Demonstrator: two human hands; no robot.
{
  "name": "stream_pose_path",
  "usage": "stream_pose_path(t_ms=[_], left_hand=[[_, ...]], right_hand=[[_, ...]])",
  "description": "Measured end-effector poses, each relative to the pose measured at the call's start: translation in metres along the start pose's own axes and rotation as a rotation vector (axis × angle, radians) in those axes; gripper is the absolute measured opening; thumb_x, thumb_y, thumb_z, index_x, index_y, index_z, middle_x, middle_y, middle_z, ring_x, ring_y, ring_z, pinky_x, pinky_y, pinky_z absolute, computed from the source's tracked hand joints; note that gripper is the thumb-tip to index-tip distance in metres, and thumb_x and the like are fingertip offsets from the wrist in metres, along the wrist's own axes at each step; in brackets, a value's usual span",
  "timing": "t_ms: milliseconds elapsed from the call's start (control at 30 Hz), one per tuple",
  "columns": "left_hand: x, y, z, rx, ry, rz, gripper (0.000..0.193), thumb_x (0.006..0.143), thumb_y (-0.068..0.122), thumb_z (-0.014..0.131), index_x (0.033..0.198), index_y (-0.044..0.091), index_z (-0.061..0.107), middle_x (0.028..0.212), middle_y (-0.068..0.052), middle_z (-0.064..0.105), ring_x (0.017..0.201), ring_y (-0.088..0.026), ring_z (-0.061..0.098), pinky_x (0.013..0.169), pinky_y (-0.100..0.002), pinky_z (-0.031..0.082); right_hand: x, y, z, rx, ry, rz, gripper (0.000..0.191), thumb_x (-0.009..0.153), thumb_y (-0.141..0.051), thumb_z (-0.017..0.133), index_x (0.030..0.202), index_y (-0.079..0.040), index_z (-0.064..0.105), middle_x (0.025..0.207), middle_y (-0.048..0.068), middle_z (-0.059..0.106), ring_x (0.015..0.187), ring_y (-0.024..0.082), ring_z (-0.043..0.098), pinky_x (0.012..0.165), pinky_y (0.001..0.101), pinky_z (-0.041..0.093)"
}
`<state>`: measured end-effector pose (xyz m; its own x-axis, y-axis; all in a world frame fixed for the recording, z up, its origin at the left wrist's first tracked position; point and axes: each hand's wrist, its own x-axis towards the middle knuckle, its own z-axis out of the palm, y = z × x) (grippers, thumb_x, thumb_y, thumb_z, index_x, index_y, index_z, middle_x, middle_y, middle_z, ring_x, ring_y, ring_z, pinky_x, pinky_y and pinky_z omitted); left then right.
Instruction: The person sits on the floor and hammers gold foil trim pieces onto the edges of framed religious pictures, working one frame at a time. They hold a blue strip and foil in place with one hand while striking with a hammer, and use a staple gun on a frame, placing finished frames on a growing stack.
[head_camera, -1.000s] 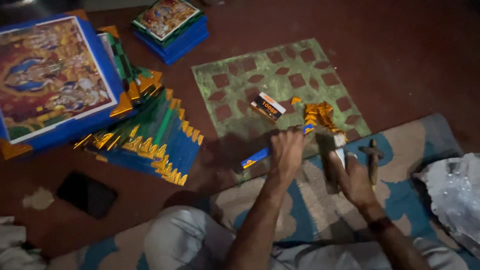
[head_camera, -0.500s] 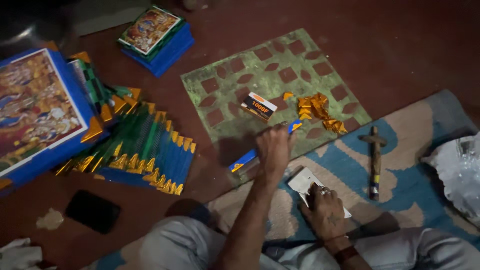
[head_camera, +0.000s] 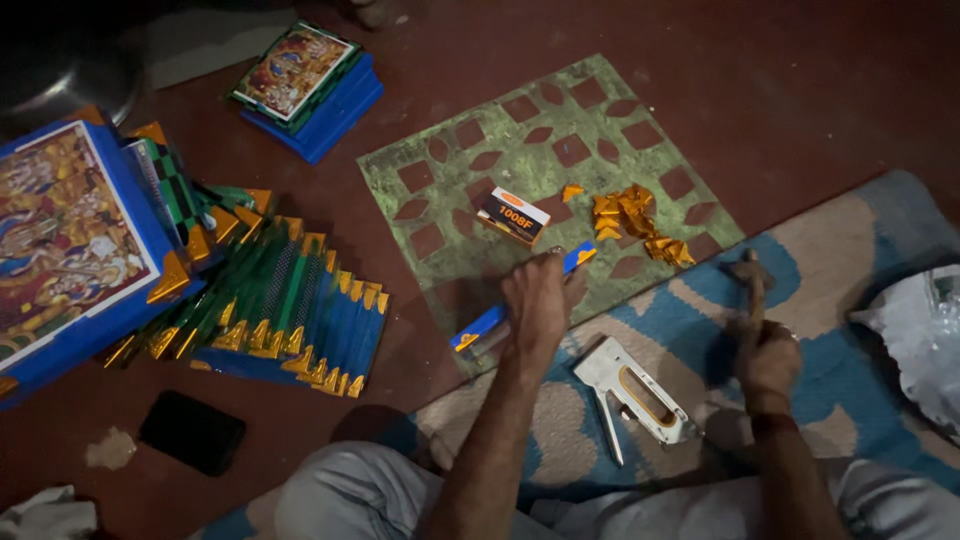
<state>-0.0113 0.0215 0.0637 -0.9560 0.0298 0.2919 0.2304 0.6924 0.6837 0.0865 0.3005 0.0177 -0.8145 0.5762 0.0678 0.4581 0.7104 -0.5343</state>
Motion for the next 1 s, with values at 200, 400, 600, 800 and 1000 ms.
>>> stream_pose_path(t_ms=[200,400,600,800,1000], left_hand=[[-0.003,-0.001,0.001,0.017,0.028,0.019,0.025,0.085,0.029,0.078,0.08,0.006,0.07,0.081,-0.019,0.072,0.079,-0.044,0.071,0.067,-0.058,0.051],[-0.006,0.004,0.0,0.033,0.208,0.106,0.024,0.078,0.027,0.078,0.082,0.005,0.071,0.082,-0.019,0.073,0.078,-0.045,0.069,0.065,-0.058,0.051],[-0.006,-0.002,0.002,-0.032,-0.011,0.0,0.025,0.09,0.032,0.072,0.086,0.007,0.071,0.087,-0.018,0.074,0.083,-0.042,0.072,0.07,-0.056,0.054],[-0.009,-0.005,0.016,0.131,0.132,0.046,0.026,0.088,0.031,0.075,0.085,0.005,0.073,0.081,-0.019,0.073,0.075,-0.045,0.069,0.063,-0.061,0.05],[-0.01,-0.026,0.029,0.061,-0.097,-0.028,0.028,0.096,0.039,0.072,0.094,0.011,0.072,0.095,-0.017,0.072,0.09,-0.041,0.071,0.079,-0.055,0.054]], right_hand=[[-0.019,-0.031,-0.002,0.648,-0.348,0.026,0.045,0.111,-0.038,0.048,0.124,0.001,0.067,0.073,0.003,0.055,0.058,0.013,0.047,0.05,0.0343,0.038],[-0.051,-0.08,0.001,0.467,-0.271,-0.276,0.044,0.11,-0.033,0.045,0.129,0.001,0.065,0.067,0.007,0.053,0.058,0.015,0.049,0.051,0.0363,0.042],[-0.065,-0.112,0.005,0.234,-0.205,-0.372,0.034,0.109,-0.027,0.05,0.121,0.001,0.066,0.072,0.016,0.062,0.062,0.029,0.062,0.057,0.0441,0.047],[-0.059,-0.111,0.012,0.267,-0.197,-0.445,0.029,0.112,-0.026,0.05,0.114,0.0,0.063,0.075,0.018,0.061,0.068,0.036,0.062,0.059,0.0459,0.047],[-0.039,-0.076,0.015,0.406,-0.266,-0.167,0.035,0.109,-0.032,0.05,0.121,-0.004,0.069,0.071,0.014,0.06,0.063,0.03,0.059,0.056,0.043,0.047]])
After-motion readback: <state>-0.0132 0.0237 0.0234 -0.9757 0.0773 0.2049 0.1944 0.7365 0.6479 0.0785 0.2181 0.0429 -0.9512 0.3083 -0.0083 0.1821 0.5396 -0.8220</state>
